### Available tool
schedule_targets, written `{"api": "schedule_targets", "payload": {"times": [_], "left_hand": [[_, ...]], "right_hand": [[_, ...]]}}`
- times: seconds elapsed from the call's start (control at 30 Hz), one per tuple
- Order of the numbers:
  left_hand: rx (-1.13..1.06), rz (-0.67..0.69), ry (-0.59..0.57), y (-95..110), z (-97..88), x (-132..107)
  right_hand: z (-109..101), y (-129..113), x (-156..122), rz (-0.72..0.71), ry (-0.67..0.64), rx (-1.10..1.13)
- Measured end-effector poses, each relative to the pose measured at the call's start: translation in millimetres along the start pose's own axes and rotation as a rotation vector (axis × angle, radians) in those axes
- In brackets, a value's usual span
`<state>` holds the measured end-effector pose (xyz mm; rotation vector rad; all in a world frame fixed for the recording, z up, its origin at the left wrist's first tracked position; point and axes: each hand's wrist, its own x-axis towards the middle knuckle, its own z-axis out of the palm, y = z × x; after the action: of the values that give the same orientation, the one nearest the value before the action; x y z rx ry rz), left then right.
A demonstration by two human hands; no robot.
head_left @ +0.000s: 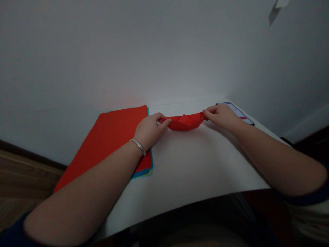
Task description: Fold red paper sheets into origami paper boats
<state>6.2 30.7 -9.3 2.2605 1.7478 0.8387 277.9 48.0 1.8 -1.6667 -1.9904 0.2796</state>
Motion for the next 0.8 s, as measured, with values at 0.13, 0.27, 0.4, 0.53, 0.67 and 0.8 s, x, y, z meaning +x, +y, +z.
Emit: {"api": "schedule_targets", "payload": {"times": [0.13, 0.27, 0.4, 0.53, 0.67, 0.8], "left_hand": [[-0.07, -0.05, -0.004, 0, 0.6, 1], [-0.129, -0.106, -0.007, 1, -0.2, 2], [-0.115, -0.14, 0.039, -1, 0.1, 3], [-0.107, -0.175, 0.038, -1, -0.3, 3], [-0.107, -0.216, 0.018, 1, -2.0, 2], [-0.122, -0.238, -0.004, 0, -2.3, 3]], "right_hand": [[2, 3, 2, 0.064, -0.023, 0.06], [4, 5, 1, 0.114, -0.045, 0.175], [7, 8, 0, 0.06, -0.131, 0.298], [11, 14, 4, 0.064, -0.141, 0.328], [16, 22, 9, 0.069, -0.177, 0.425], [19, 25, 11, 0.102, -0.233, 0.509]]}}
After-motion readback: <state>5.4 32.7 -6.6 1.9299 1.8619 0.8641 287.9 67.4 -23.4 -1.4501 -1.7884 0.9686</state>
